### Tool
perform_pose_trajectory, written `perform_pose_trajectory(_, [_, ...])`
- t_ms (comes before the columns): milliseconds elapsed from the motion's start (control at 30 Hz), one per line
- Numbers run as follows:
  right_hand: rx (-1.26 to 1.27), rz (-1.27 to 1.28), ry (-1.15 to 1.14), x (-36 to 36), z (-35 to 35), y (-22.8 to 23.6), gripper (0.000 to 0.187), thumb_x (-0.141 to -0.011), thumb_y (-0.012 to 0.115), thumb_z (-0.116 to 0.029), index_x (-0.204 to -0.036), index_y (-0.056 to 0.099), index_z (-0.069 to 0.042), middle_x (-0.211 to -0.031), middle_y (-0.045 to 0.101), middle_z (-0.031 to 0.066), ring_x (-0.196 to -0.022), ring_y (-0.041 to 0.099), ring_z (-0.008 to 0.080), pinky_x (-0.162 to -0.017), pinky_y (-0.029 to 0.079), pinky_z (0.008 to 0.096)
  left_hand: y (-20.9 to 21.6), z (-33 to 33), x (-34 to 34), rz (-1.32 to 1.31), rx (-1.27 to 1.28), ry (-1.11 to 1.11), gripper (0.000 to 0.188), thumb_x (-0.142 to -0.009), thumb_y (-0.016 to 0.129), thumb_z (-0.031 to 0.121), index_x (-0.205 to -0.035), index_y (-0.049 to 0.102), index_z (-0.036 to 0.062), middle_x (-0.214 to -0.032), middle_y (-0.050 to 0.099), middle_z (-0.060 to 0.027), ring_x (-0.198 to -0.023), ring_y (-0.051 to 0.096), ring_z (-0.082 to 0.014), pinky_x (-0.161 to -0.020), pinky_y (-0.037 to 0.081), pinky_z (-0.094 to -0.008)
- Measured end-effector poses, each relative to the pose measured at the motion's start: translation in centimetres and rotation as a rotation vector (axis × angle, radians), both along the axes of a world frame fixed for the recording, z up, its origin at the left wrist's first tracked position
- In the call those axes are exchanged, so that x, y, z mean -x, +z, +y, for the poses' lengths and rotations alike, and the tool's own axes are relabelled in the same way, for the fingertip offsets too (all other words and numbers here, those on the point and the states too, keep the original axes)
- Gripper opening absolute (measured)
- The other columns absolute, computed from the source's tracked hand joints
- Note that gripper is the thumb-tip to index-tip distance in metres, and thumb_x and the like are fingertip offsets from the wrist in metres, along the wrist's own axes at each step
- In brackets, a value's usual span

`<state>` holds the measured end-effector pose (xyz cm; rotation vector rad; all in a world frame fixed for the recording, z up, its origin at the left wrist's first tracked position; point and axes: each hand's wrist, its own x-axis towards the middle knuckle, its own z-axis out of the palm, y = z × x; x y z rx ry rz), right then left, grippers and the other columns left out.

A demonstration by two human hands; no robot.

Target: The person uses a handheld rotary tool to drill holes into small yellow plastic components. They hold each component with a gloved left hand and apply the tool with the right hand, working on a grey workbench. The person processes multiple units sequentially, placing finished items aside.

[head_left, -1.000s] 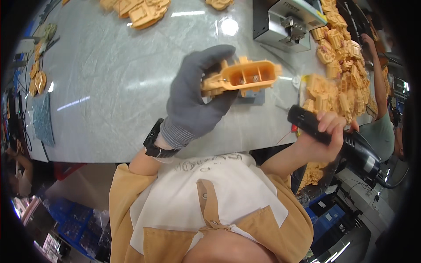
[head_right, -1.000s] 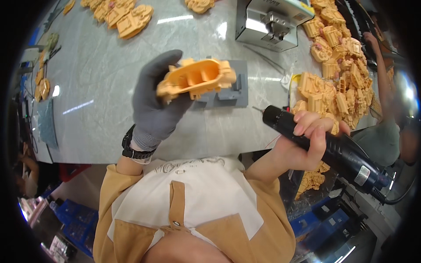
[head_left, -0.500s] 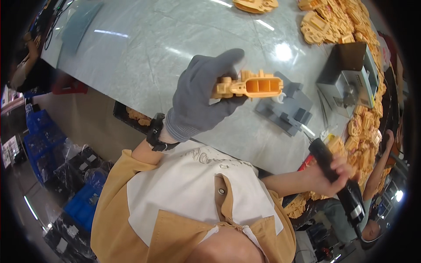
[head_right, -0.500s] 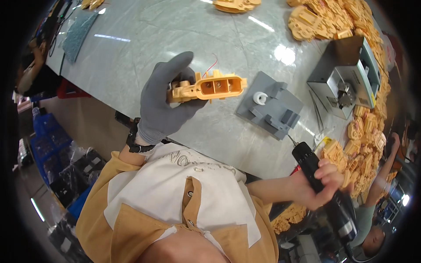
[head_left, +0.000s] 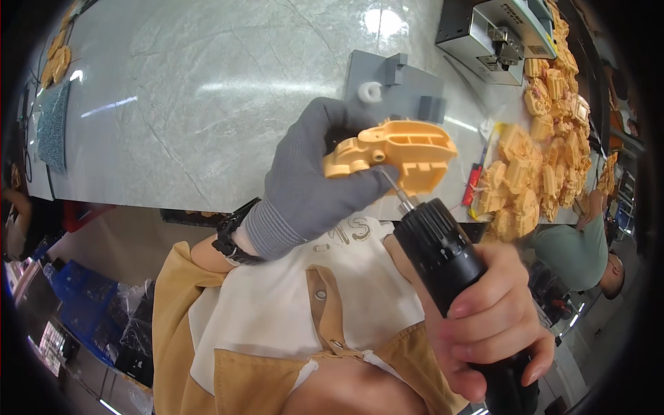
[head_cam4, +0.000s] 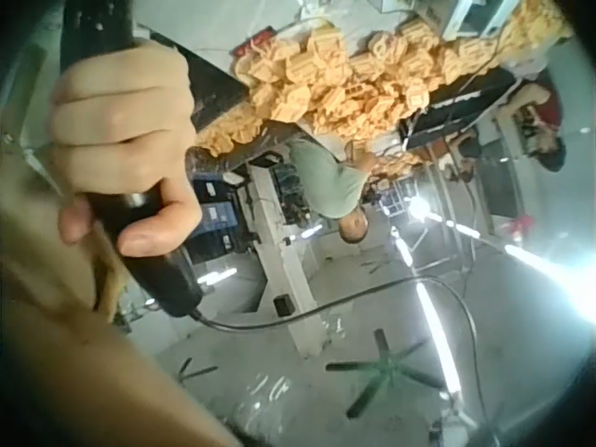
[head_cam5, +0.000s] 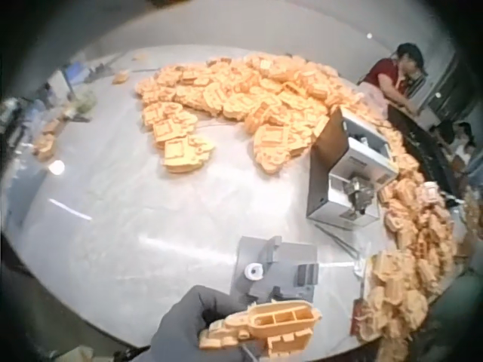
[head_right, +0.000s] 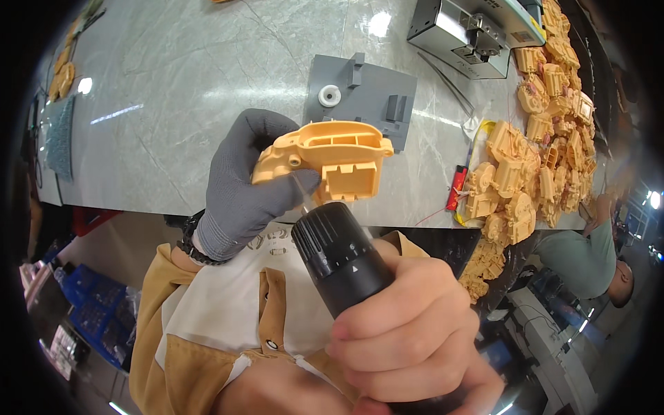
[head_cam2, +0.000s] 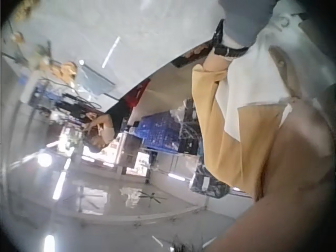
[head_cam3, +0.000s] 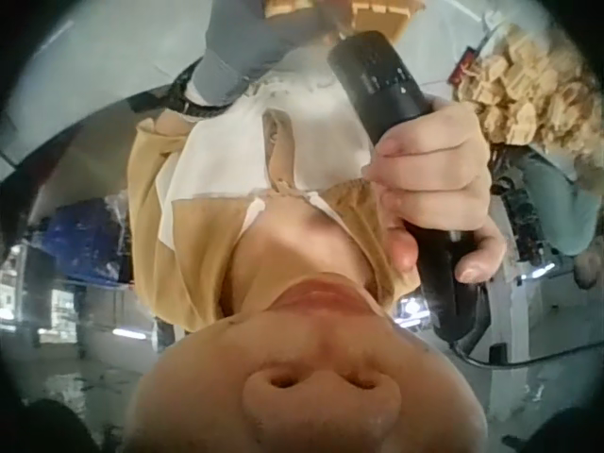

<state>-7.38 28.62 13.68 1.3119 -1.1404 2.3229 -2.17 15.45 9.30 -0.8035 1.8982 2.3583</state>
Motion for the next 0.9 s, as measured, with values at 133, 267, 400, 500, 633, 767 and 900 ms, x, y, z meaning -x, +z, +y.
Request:
perform_pose_trajectory(133, [-0.048, 0.037, -0.024, -0.2, 0.1, -0.2, 0.037, -0.077, 0.064, -0.025, -0.108, 0.050, -0.011, -0.065, 0.054, -0.0069, -0.051, 0.053, 0.0047, -0.055, 0.044, 0.0211, 0.1, 0.1, 0.0, -0.028, 0.016, -0.034, 0.037, -0.066, 0.066, 0.011, -0.096, 0.048, 0.0002, -0.090, 0.058, -0.0097, -0.083, 0.057, -0.0111, -0.075, 0.048, -0.0256])
perform_pose_trajectory(267, [-0.059, 0.049, -0.027, -0.3, 0.2, -0.3, 0.036, -0.077, 0.063, -0.024, -0.108, 0.050, -0.011, -0.065, 0.054, -0.0073, -0.051, 0.053, 0.0044, -0.056, 0.043, 0.0210, -0.3, 0.3, -0.1, 0.004, -0.012, -0.032, 0.033, -0.066, 0.064, 0.011, -0.093, 0.047, 0.0007, -0.087, 0.058, -0.0086, -0.080, 0.056, -0.0099, -0.072, 0.048, -0.0253])
perform_pose_trajectory(400, [-0.087, 0.071, -0.033, -0.3, 0.2, -0.4, 0.036, -0.078, 0.062, -0.022, -0.109, 0.049, -0.011, -0.065, 0.054, -0.0075, -0.050, 0.052, 0.0044, -0.056, 0.042, 0.0210, -0.4, 0.4, 0.0, -0.002, 0.011, -0.042, 0.032, -0.066, 0.063, 0.011, -0.092, 0.048, 0.0009, -0.086, 0.057, -0.0081, -0.079, 0.054, -0.0091, -0.071, 0.047, -0.0245])
perform_pose_trajectory(500, [-0.121, 0.084, -0.037, -0.5, 0.4, -0.3, 0.037, -0.077, 0.062, -0.021, -0.110, 0.048, -0.011, -0.065, 0.053, -0.0075, -0.050, 0.051, 0.0043, -0.055, 0.041, 0.0210, -0.5, 0.4, 0.0, 0.002, -0.014, -0.048, 0.032, -0.066, 0.063, 0.011, -0.092, 0.047, 0.0010, -0.086, 0.057, -0.0081, -0.079, 0.054, -0.0091, -0.070, 0.047, -0.0244])
perform_pose_trajectory(633, [-0.133, 0.076, -0.085, -0.8, 0.3, -0.3, 0.035, -0.076, 0.061, -0.018, -0.108, 0.049, -0.011, -0.064, 0.053, -0.0083, -0.050, 0.051, 0.0037, -0.055, 0.041, 0.0208, -0.1, 0.6, 0.0, -0.019, -0.013, -0.051, 0.031, -0.066, 0.064, 0.010, -0.091, 0.048, 0.0010, -0.085, 0.057, -0.0079, -0.078, 0.054, -0.0088, -0.069, 0.047, -0.0244])
perform_pose_trajectory(767, [-0.089, 0.068, -0.111, -2.0, 0.4, 0.2, 0.029, -0.077, 0.060, -0.012, -0.103, 0.048, -0.010, -0.064, 0.055, -0.0063, -0.047, 0.050, 0.0041, -0.052, 0.042, 0.0201, 0.6, 1.4, -1.2, 0.060, 0.044, -0.031, 0.029, -0.068, 0.065, 0.005, -0.090, 0.048, 0.0011, -0.084, 0.056, -0.0077, -0.076, 0.054, -0.0083, -0.067, 0.047, -0.0244])
perform_pose_trajectory(900, [-0.114, 0.141, -0.073, -2.2, 0.6, 0.7, 0.032, -0.081, 0.059, -0.008, -0.107, 0.039, -0.009, -0.060, 0.051, -0.0059, -0.047, 0.052, 0.0060, -0.050, 0.047, 0.0222, 0.3, 1.8, -1.0, 0.293, 0.249, -0.016, 0.026, -0.071, 0.064, -0.001, -0.091, 0.047, 0.0012, -0.082, 0.056, -0.0078, -0.074, 0.055, -0.0084, -0.064, 0.047, -0.0243])
